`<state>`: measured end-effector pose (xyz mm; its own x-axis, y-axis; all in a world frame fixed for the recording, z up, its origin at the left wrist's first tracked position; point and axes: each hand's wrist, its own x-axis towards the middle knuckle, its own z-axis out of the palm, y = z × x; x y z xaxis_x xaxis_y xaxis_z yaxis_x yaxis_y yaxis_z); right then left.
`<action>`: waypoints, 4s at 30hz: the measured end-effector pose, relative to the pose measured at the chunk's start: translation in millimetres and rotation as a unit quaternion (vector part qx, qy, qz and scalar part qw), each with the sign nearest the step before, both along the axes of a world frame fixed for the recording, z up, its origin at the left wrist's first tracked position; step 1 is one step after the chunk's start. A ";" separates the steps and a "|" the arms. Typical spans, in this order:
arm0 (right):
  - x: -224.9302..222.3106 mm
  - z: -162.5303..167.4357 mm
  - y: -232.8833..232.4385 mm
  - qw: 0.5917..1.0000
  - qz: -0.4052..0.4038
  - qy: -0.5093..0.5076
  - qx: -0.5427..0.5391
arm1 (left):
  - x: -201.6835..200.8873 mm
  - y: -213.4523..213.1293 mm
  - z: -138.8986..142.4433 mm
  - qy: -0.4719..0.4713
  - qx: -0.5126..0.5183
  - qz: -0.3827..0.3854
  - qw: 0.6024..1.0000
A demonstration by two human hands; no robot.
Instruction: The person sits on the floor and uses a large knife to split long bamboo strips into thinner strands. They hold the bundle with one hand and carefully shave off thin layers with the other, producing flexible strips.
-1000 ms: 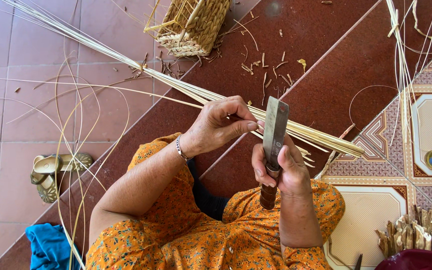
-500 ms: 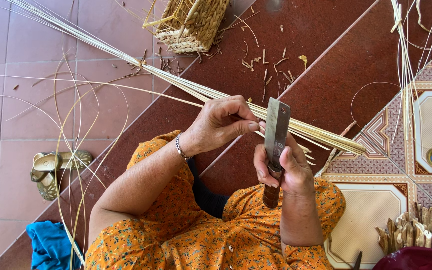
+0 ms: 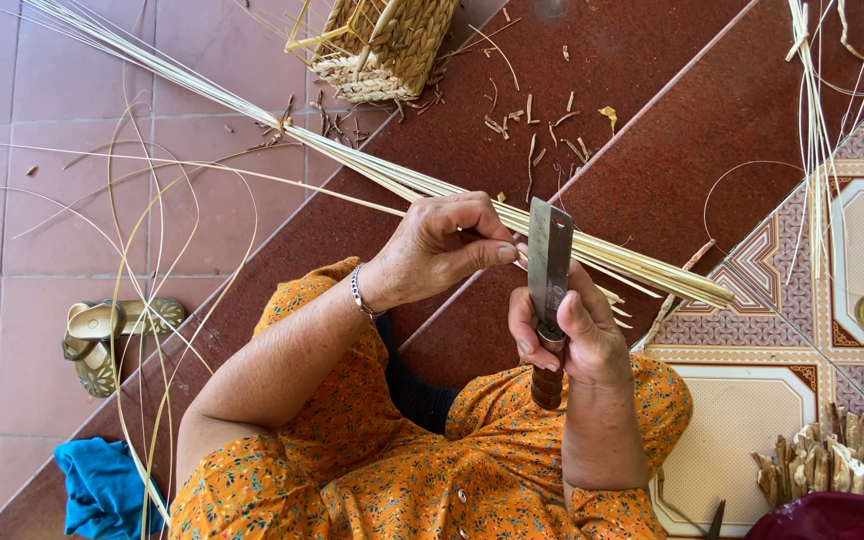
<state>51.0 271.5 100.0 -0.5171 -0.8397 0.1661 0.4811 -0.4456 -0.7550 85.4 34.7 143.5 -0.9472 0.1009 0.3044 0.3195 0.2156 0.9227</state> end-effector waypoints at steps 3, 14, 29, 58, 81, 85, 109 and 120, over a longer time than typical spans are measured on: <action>1.2 -1.2 0.8 1.000 -0.003 0.000 0.001 | 0.6 0.4 1.0 0.015 -0.013 0.001 1.000; -1.5 -8.0 1.4 0.998 0.052 -0.008 -0.043 | 3.7 0.4 0.9 0.008 -0.002 -0.040 0.999; 5.0 2.0 7.2 1.000 0.025 0.000 -0.018 | 4.1 -3.0 5.0 -0.026 -0.018 -0.037 0.999; 9.7 3.5 2.4 1.000 0.008 0.005 -0.025 | 6.8 0.9 1.5 -0.005 -0.012 -0.035 0.999; 17.8 -0.8 -8.8 0.997 -0.059 0.005 -0.043 | 7.5 4.6 -0.9 -0.002 0.013 -0.038 0.999; 21.3 -0.6 -8.9 0.996 -0.078 0.022 -0.033 | 9.7 6.5 -0.6 -0.020 0.033 -0.031 0.999; 5.3 -19.1 -14.9 0.992 0.028 -0.069 -0.103 | 9.3 6.4 -8.1 -0.042 0.006 -0.024 0.999; 3.7 -7.9 -8.5 0.997 0.028 -0.038 -0.057 | 8.2 -4.2 -10.8 -0.028 -0.082 0.006 0.996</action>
